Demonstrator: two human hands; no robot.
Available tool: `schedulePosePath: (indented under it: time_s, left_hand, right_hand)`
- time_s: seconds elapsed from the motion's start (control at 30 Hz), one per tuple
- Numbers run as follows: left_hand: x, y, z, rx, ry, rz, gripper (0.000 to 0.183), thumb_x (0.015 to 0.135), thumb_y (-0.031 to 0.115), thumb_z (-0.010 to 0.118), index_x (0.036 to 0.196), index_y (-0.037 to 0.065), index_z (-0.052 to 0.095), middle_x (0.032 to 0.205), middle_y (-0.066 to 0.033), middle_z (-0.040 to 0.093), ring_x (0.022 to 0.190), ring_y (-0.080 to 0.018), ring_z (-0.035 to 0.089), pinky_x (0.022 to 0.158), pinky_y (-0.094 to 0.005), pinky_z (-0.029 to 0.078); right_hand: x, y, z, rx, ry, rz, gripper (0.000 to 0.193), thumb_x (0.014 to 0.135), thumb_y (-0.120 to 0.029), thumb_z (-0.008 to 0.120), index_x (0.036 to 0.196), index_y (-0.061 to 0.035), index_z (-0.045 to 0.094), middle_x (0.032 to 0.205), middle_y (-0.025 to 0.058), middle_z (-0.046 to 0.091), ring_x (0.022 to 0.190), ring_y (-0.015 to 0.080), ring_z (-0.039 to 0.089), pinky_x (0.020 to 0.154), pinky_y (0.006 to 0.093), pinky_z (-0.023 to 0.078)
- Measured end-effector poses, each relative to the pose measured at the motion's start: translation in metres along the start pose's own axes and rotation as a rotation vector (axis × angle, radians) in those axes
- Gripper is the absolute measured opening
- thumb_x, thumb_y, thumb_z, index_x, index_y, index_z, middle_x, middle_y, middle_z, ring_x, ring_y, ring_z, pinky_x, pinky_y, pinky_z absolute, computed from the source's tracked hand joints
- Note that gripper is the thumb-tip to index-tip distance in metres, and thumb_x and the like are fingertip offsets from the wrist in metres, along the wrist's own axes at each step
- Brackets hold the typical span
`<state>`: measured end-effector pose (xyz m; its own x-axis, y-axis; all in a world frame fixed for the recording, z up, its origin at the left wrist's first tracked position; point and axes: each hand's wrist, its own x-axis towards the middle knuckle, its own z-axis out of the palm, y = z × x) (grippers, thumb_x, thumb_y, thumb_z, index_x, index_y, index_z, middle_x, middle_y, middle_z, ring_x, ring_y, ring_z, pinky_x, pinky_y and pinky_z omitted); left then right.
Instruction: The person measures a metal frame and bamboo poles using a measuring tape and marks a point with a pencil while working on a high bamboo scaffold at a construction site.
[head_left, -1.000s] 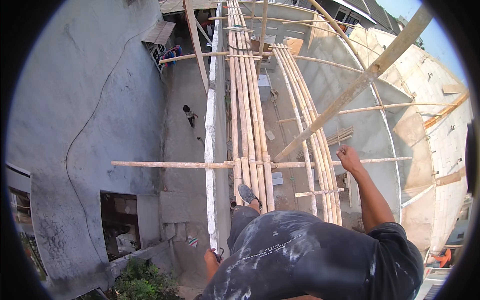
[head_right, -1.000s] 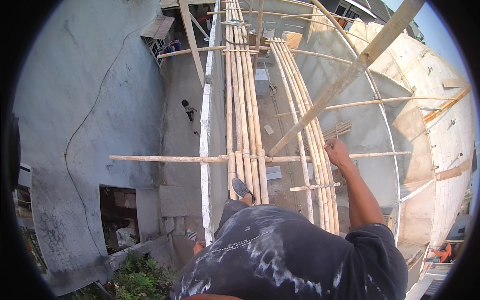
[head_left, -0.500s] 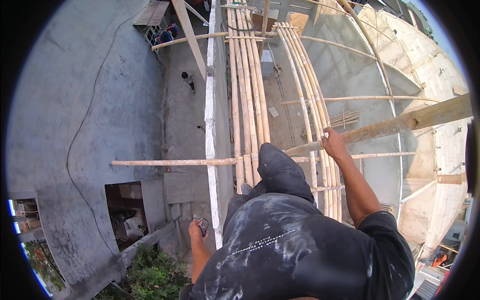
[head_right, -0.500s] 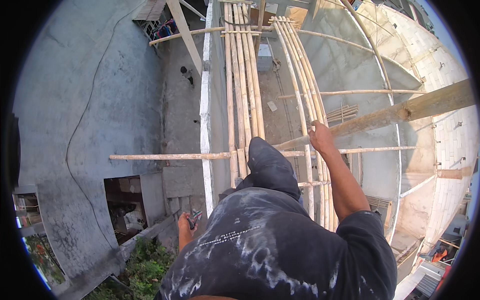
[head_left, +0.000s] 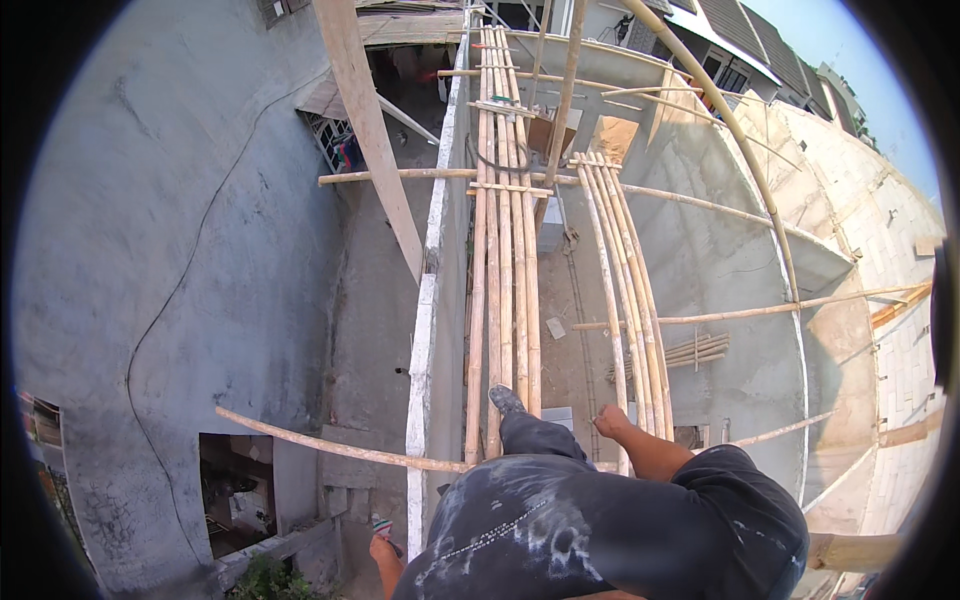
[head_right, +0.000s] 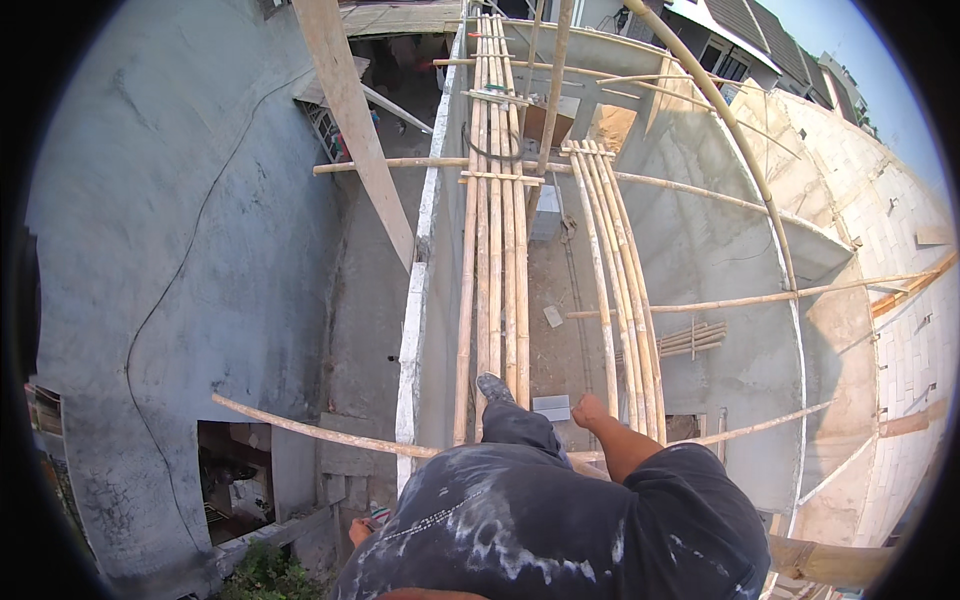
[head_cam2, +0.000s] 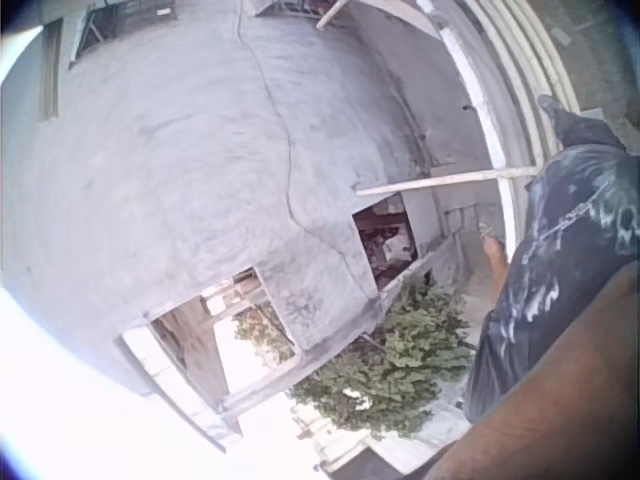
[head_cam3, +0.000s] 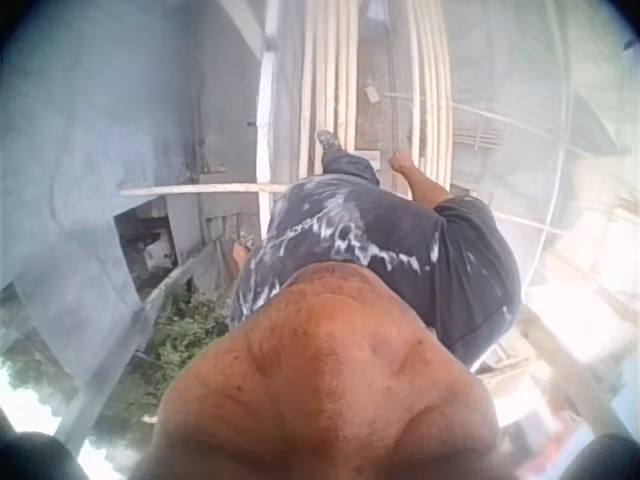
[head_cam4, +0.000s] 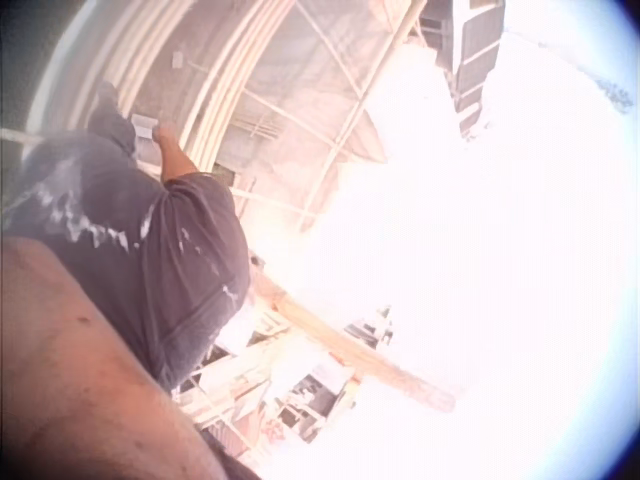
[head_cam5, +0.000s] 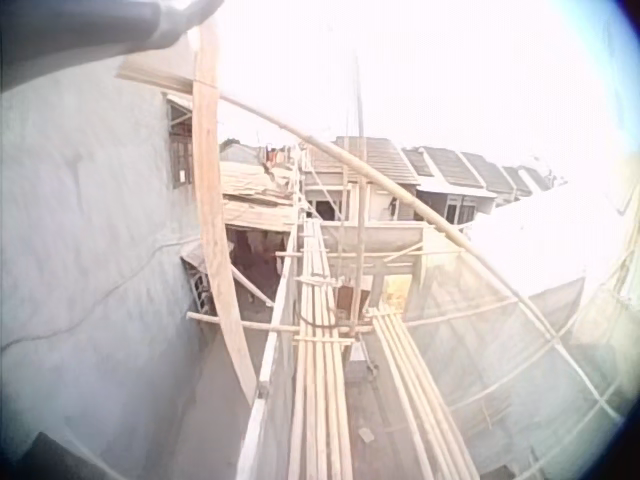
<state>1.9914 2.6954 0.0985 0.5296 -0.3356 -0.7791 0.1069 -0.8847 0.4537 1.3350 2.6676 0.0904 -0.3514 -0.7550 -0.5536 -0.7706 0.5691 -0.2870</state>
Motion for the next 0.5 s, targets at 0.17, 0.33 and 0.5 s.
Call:
schedulePosePath:
  time_s: [0.17,0.33,0.5]
  left_hand:
    - [-0.006,0.069,0.085,0.434,0.096,0.585,0.029,0.09,0.024,0.049,0.088,0.005,0.071,0.078,-0.0175,0.067,0.073,-0.0328,0.065,0.068,-0.0454,0.051]
    - [0.014,0.181,0.191,0.744,0.086,0.712,0.034,0.088,0.022,0.047,0.089,0.0,0.074,0.087,-0.0217,0.07,0.079,-0.0369,0.066,0.074,-0.0456,0.05]
    - [0.047,0.243,0.26,0.668,0.102,0.65,0.032,0.09,0.025,0.051,0.083,0.0,0.071,0.096,-0.0221,0.071,0.086,-0.0382,0.066,0.08,-0.0471,0.051]
  right_hand:
    - [0.158,-0.02,-0.154,0.318,0.305,0.192,0.035,0.09,-0.027,0.058,0.105,0.0036,0.069,0.108,0.0291,0.069,0.106,0.0455,0.065,0.094,0.0487,0.052]
    - [0.266,-0.017,-0.298,0.226,0.572,0.06,0.032,0.094,-0.021,0.054,0.112,0.0016,0.067,0.106,0.0292,0.069,0.104,0.0456,0.066,0.093,0.0483,0.052]
    - [0.322,-0.048,-0.345,0.213,0.611,-0.035,0.029,0.097,-0.014,0.048,0.112,0.0024,0.066,0.107,0.0302,0.068,0.104,0.0462,0.065,0.093,0.049,0.051]
